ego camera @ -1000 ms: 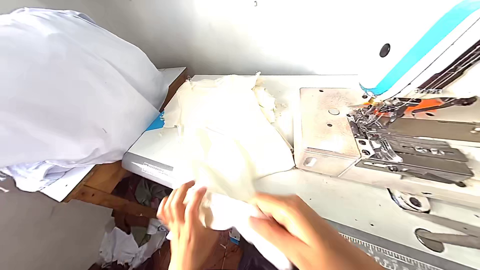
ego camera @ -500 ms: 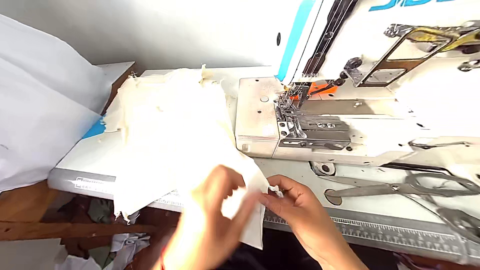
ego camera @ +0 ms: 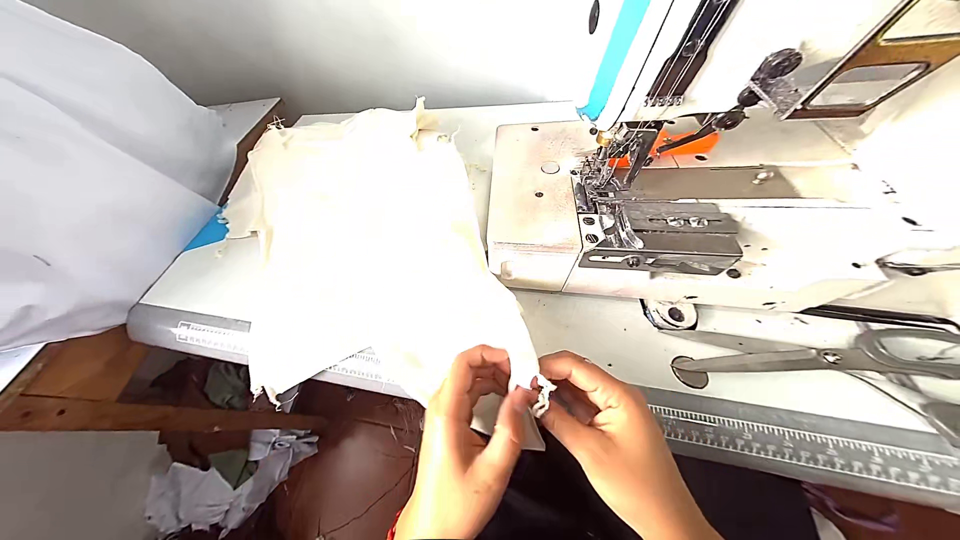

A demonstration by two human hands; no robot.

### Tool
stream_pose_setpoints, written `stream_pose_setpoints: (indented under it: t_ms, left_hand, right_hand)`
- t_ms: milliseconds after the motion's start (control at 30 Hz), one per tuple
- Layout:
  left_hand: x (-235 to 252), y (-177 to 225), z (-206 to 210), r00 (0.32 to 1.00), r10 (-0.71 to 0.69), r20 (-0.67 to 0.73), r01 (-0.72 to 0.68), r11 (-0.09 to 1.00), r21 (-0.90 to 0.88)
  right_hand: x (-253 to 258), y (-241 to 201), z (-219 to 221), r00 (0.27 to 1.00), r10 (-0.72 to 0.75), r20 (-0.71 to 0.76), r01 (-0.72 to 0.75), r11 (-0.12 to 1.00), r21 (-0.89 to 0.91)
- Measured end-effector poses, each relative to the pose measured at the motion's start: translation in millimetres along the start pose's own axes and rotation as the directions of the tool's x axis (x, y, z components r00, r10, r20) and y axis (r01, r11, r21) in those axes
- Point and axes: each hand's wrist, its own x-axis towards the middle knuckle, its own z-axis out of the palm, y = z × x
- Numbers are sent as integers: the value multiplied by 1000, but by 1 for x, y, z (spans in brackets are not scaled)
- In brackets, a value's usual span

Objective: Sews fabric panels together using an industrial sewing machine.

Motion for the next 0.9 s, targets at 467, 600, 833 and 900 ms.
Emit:
stream_pose_setpoints:
  t_ms: [467, 600, 833, 900]
  left_hand:
    - [-7, 24, -11, 976, 216, 2, -175, 787, 592]
    - [-17, 22, -35, 977, 171, -125, -48, 754, 655]
    - [-7, 15, -21, 889, 11, -458, -143, 956, -257]
    - [-8, 25, -19, 892, -176, -417, -84, 841, -535]
  right_hand:
    - [12, 5, 11, 970, -240, -27, 194, 843, -502]
    - [10, -5, -2, 940, -331, -83, 252, 837, -485]
    - [-18, 9, -1, 959, -282, -27, 212, 779, -590]
    - [-15, 12, -7, 958, -279, -72, 194, 810, -553]
